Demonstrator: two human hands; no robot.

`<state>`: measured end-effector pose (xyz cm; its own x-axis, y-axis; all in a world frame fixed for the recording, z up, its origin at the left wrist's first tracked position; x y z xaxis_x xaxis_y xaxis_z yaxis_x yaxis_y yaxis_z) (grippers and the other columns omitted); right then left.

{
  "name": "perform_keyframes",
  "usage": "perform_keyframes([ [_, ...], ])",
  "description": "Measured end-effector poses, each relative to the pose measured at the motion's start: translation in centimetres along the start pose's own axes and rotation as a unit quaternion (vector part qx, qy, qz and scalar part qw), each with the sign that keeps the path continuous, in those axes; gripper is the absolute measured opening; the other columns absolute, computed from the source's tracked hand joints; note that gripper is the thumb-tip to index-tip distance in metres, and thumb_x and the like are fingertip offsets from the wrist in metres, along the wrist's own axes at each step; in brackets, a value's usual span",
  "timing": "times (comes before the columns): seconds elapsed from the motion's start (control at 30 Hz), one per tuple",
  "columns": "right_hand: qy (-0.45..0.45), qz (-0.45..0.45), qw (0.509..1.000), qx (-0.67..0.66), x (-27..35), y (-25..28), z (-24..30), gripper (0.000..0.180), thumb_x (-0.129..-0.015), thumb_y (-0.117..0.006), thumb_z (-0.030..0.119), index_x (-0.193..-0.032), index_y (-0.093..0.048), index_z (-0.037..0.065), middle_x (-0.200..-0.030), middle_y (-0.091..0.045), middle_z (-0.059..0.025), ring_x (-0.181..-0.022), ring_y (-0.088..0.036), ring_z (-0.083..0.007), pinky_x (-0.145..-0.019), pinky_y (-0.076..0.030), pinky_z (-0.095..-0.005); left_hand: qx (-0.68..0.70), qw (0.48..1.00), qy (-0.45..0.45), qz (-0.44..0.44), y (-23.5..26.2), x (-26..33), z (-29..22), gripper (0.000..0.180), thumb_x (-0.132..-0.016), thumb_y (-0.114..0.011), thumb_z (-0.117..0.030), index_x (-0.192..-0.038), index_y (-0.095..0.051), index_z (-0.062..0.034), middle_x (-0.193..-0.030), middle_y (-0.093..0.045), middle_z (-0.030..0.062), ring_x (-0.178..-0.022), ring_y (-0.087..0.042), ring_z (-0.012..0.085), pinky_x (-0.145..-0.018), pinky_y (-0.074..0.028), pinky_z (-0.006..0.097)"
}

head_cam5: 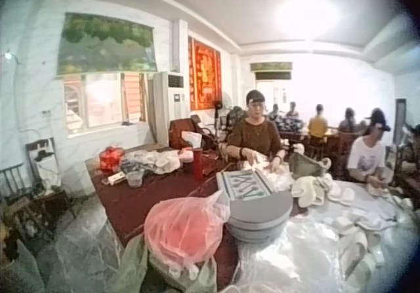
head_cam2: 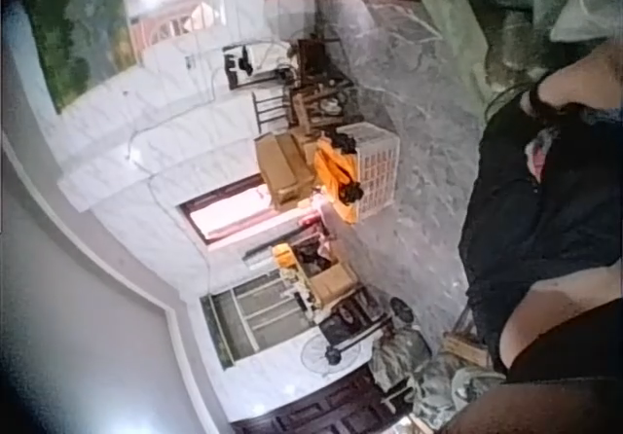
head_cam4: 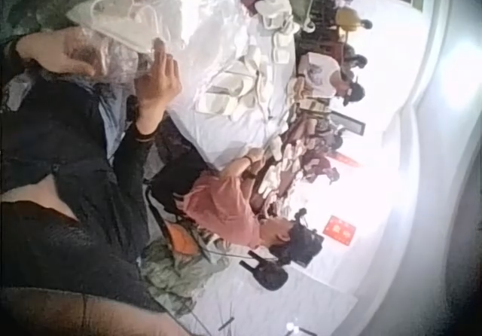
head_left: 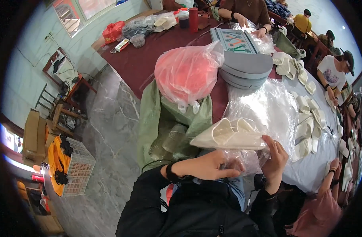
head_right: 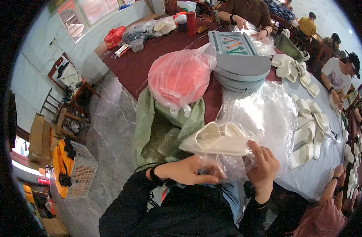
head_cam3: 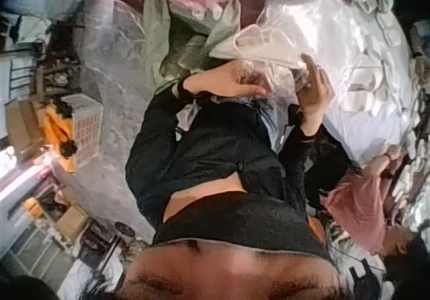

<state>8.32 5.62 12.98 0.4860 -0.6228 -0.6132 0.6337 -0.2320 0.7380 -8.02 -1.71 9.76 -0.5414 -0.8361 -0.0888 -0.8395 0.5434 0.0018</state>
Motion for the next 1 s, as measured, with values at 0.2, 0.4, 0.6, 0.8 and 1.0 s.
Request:
perform_keyframes([
  [0.2,-0.068,-0.128,0.989,-0.023,1.6,0.8,-1.4,0.043,-0.064,-0.075,0.004,-0.105,-0.060,0.002,-0.089,-0.064,-0.0136,-0.080,-0.063,-0.0260,-0.071,-0.050,-0.0341,-0.350,0.897,0.043,-0.266,8.0,6.5,0.9,0.054,-0.077,-0.069,-0.021,-0.125,-0.049,-0.0053,-0.124,-0.052,0.0143,-0.113,-0.051,0.0294,-0.097,-0.037,0.038],
  [0.4,-0.092,-0.257,0.951,-0.149,4.6,-1.3,-1.4,0.047,-0.071,-0.071,0.007,-0.112,-0.051,-0.006,-0.102,-0.061,-0.0151,-0.092,-0.061,-0.0270,-0.082,-0.049,-0.0349,-0.553,0.566,0.562,-0.241,12.2,16.1,9.6,0.099,-0.069,-0.077,-0.035,-0.144,-0.016,-0.0116,-0.123,-0.048,0.0271,-0.106,-0.055,0.0352,-0.088,-0.045,0.042],
  [0.6,-0.125,-0.024,0.889,-0.440,8.3,-12.4,-1.7,0.050,-0.074,-0.071,0.013,-0.114,-0.049,-0.006,-0.107,-0.059,-0.0168,-0.091,-0.062,-0.0268,-0.079,-0.051,-0.0342,-0.455,0.612,0.566,-0.314,17.0,25.1,18.9,0.057,-0.078,-0.062,-0.021,-0.129,-0.043,-0.0036,-0.089,-0.063,0.0239,-0.081,-0.062,0.0384,-0.070,-0.048,0.045],
  [0.8,-0.103,-0.112,0.865,-0.478,1.3,-13.8,6.8,0.047,-0.075,-0.070,0.010,-0.117,-0.050,0.004,-0.094,-0.063,-0.0117,-0.087,-0.064,-0.0252,-0.074,-0.051,-0.0318,-0.359,0.616,0.167,-0.681,18.5,28.3,14.8,0.020,-0.086,-0.045,-0.011,-0.083,-0.052,0.0071,-0.068,-0.054,0.0115,-0.062,-0.049,0.0216,-0.057,-0.037,0.035],
  [1.0,-0.031,0.160,0.947,-0.276,2.6,-22.5,7.9,0.074,-0.075,-0.065,0.015,-0.138,-0.027,0.009,-0.129,-0.044,-0.0221,-0.119,-0.044,-0.0358,-0.096,-0.038,-0.0413,-0.178,0.501,0.265,-0.804,18.1,31.0,14.5,0.039,-0.095,-0.042,-0.027,-0.097,-0.055,0.0103,-0.084,-0.060,0.0209,-0.074,-0.054,0.0308,-0.070,-0.042,0.040],
])
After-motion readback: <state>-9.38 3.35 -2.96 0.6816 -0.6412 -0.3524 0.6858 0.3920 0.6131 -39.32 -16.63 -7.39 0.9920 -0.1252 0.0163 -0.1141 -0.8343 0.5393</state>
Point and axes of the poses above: each hand's wrist, its own x-axis away from the middle knuckle, its own y-axis out of the back of the hand, z = x × y, the point moved 5 cm from there along -x, towards the middle knuckle
